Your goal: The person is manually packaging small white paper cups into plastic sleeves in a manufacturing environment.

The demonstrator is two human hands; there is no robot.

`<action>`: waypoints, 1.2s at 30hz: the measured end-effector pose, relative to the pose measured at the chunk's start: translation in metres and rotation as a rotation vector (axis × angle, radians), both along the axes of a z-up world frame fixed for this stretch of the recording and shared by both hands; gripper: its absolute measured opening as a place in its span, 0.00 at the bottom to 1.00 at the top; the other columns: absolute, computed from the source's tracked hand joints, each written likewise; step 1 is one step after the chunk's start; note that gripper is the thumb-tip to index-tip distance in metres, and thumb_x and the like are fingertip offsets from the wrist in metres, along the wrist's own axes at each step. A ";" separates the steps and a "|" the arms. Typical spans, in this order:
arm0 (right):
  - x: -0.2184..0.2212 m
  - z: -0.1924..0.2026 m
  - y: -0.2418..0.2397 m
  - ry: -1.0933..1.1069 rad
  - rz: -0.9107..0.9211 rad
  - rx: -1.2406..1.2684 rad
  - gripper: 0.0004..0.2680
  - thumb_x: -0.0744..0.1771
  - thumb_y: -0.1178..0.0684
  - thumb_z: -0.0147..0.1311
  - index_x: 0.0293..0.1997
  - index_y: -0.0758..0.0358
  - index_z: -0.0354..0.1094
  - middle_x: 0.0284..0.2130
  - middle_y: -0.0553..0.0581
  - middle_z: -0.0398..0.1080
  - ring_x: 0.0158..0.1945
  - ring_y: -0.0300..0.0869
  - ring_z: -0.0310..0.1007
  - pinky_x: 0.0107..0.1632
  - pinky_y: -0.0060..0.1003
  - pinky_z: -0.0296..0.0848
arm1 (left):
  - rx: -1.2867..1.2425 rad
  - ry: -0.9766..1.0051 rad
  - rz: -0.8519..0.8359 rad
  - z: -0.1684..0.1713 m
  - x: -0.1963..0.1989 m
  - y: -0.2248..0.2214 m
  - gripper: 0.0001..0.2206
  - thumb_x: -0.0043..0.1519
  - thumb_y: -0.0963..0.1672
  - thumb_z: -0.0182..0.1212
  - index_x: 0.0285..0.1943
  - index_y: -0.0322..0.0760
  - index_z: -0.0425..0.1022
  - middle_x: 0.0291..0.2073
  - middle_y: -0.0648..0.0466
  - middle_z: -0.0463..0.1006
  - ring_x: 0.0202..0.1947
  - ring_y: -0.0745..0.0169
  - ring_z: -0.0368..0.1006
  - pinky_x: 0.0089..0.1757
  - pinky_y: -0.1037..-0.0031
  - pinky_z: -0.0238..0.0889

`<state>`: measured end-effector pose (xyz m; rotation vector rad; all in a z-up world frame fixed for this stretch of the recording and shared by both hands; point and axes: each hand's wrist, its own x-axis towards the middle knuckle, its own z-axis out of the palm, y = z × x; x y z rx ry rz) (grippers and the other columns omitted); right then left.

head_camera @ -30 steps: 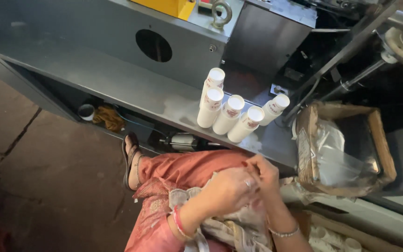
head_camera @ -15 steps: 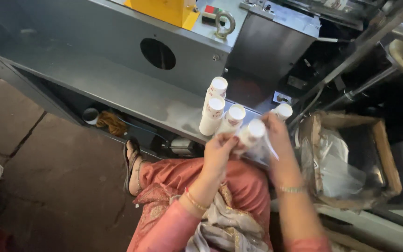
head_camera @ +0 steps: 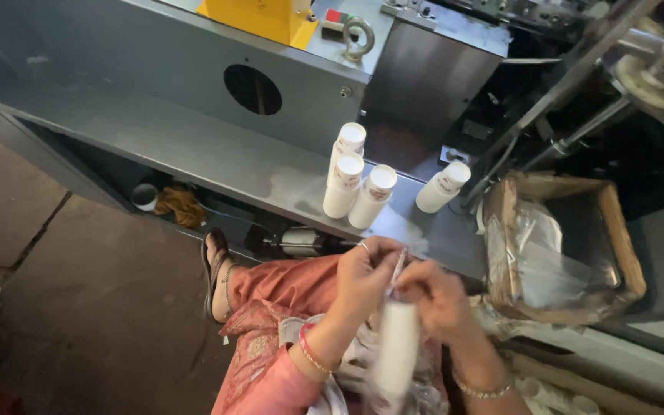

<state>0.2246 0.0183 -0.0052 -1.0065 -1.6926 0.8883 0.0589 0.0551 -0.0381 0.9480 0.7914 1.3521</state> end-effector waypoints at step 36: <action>0.175 0.041 0.040 -0.959 -0.946 -0.305 0.08 0.69 0.49 0.57 0.49 0.56 0.79 0.45 0.59 0.78 0.46 0.53 0.77 0.47 0.49 0.73 | -0.153 -0.823 -0.759 0.044 -0.013 -0.044 0.07 0.60 0.33 0.62 0.45 0.28 0.73 0.38 0.49 0.77 0.40 0.63 0.75 0.46 0.76 0.68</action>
